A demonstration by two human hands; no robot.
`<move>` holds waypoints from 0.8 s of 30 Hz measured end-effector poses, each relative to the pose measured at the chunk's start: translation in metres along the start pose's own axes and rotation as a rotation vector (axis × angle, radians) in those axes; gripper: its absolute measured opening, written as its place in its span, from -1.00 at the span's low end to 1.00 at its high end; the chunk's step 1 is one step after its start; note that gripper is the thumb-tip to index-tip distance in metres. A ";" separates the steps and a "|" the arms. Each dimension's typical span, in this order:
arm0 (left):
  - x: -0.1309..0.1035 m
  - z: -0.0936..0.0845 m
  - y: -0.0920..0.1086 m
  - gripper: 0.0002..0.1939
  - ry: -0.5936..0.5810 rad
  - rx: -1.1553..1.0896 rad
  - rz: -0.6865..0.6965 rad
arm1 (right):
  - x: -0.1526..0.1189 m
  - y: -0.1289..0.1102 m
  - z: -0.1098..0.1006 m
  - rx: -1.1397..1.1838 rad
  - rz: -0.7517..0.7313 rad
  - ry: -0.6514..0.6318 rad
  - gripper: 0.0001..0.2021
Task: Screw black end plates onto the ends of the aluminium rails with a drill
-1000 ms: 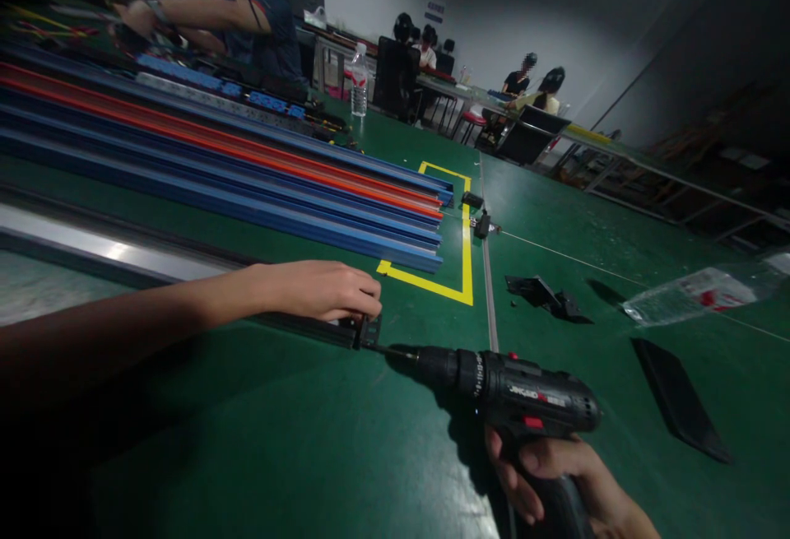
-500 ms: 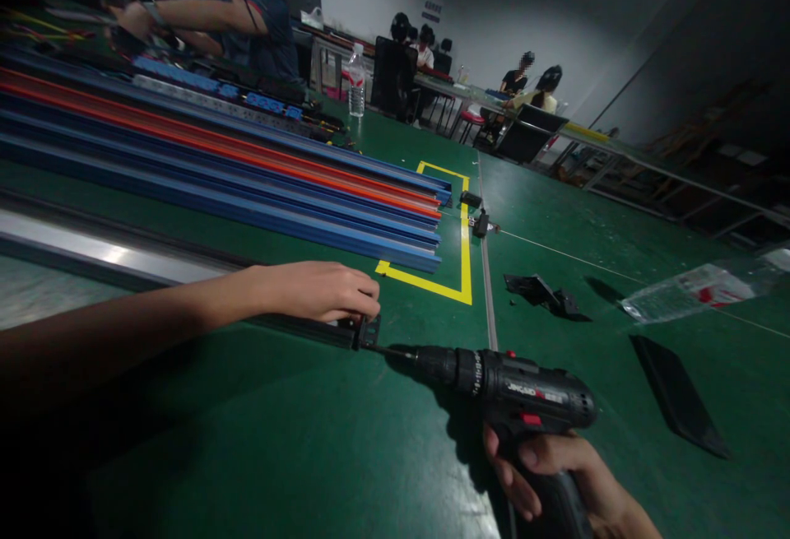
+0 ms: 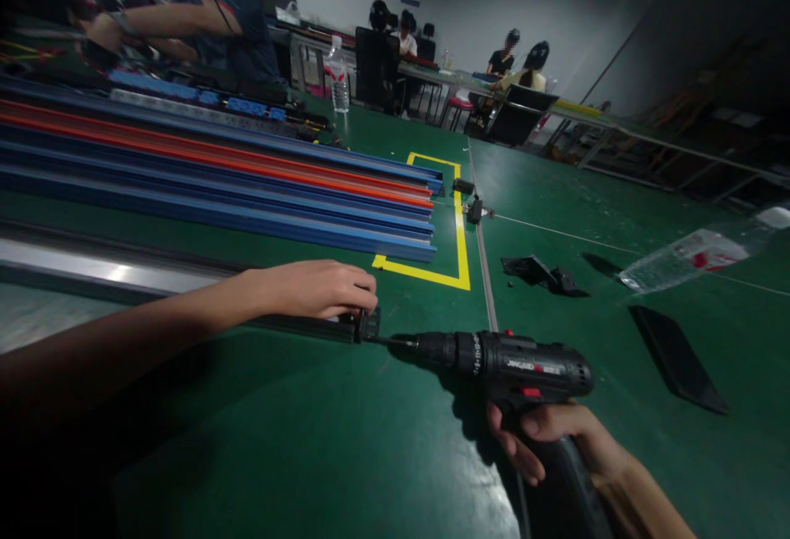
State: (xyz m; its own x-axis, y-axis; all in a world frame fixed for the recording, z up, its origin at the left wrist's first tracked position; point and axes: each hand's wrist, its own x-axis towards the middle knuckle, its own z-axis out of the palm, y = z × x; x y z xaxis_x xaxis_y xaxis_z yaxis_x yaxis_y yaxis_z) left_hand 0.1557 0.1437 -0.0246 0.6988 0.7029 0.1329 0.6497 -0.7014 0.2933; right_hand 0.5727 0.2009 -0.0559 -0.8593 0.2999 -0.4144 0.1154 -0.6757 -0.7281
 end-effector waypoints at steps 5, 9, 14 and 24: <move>0.000 0.000 0.000 -0.88 -0.003 -0.010 0.001 | -0.001 0.001 0.000 0.020 0.003 -0.011 -0.64; -0.001 -0.001 0.000 -0.89 -0.007 -0.034 -0.011 | -0.003 0.000 0.001 0.010 0.014 0.021 -0.65; -0.001 -0.001 -0.001 -0.86 0.001 -0.040 0.013 | -0.001 -0.003 0.005 0.012 0.029 0.022 -0.66; 0.001 -0.001 -0.001 -0.88 -0.003 0.003 0.015 | 0.001 0.000 0.005 0.003 -0.031 0.026 -0.67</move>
State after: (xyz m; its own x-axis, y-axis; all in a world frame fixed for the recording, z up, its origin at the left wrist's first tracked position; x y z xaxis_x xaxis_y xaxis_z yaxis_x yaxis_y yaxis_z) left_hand 0.1555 0.1446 -0.0240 0.7092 0.6920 0.1348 0.6401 -0.7121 0.2883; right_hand 0.5693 0.1979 -0.0532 -0.8492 0.3382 -0.4055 0.0870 -0.6677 -0.7393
